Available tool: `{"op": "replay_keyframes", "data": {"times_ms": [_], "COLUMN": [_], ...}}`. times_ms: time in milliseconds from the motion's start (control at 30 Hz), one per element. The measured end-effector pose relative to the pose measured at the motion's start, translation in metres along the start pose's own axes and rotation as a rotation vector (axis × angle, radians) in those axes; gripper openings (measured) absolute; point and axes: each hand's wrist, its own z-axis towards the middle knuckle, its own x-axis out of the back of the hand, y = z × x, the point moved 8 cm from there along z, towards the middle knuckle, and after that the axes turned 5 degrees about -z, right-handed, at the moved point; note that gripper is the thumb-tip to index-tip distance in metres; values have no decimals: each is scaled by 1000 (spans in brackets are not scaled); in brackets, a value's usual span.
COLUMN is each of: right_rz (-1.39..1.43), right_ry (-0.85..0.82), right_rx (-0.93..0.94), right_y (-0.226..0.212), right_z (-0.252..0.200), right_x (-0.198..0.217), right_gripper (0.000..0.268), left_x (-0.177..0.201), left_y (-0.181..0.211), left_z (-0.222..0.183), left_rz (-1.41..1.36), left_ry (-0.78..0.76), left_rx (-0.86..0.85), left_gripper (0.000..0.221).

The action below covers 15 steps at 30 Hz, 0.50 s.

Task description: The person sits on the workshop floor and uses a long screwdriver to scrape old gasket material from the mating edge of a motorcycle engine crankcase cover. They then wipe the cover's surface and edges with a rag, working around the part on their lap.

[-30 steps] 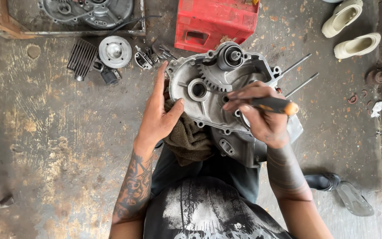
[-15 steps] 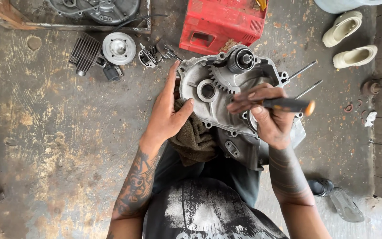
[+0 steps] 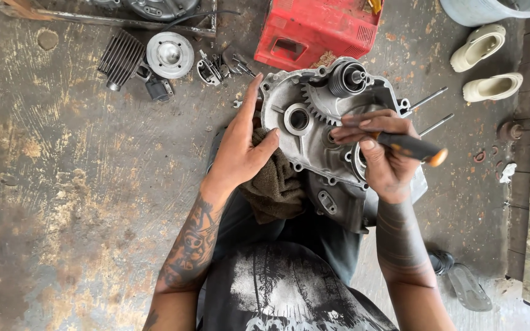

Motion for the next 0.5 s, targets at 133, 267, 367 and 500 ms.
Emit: {"op": "replay_keyframes", "data": {"times_ms": [133, 267, 367, 500], "right_rz": [-34, -21, -69, -74], "right_ry": [16, 1, 34, 34], "right_rx": [-28, -51, -6, 25], "right_y": [7, -1, -11, -21], "right_z": [3, 6, 18, 32], "right_x": [7, 5, 7, -1], "right_gripper": [25, 23, 24, 23], "left_x": [0, 1, 1, 1], "left_y": [4, 8, 10, 11], "left_z": [2, 2, 2, 3], "left_rz": [7, 15, 17, 12], "left_ry": [-3, -7, -13, -18], "left_rx": [31, 53, 56, 63], "left_gripper": [85, 86, 85, 85]}}
